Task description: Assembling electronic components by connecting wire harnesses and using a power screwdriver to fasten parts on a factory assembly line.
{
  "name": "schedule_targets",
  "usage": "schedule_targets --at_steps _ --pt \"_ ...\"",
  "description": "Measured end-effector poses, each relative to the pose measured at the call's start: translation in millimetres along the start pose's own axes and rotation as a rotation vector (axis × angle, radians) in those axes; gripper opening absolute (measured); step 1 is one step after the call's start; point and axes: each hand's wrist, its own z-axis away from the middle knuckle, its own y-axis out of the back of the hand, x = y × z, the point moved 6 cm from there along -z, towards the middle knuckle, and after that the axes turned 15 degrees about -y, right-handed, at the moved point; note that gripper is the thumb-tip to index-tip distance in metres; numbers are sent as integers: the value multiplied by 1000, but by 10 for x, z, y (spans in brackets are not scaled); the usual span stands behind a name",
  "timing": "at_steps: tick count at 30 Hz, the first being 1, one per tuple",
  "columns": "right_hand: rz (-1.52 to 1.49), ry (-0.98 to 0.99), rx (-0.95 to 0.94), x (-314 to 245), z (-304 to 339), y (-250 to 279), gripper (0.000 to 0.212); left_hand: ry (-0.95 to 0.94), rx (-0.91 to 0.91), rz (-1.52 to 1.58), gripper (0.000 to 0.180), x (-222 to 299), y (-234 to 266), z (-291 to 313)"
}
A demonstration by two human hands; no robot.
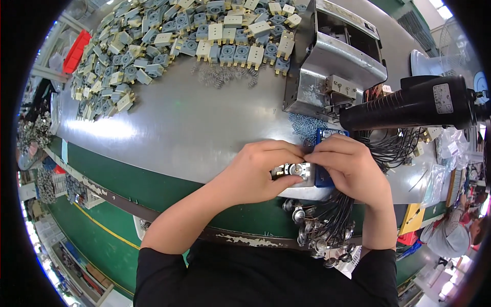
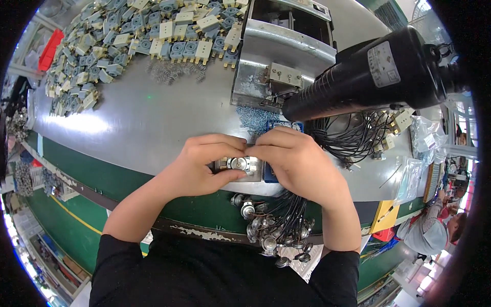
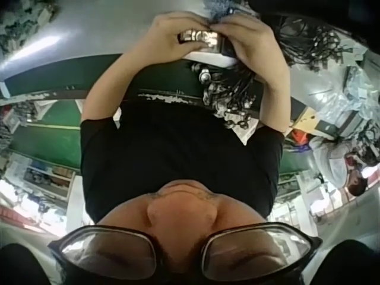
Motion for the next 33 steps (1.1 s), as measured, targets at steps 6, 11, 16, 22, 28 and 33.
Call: schedule_targets --at_steps 6,11,16,22,28,33 --pt "-46 -92 106 -10 28 -21 20 -7 7 0 36 1 -17 7" --pt "-12 -21 135 -17 3 -56 13 5 -2 -17 35 30 5 -6" --pt "-87 -35 40 2 20 -57 12 -14 38 -24 35 28 14 18" --pt "-121 -62 -10 -3 -35 -35 19 -11 51 -3 36 -4 -2 33" --pt "-189 -163 -57 14 -97 -56 30 22 35 -32 37 -2 6 31" --pt "-150 -125 -53 -19 -96 -64 28 11 28 -30 38 34 13 -6"
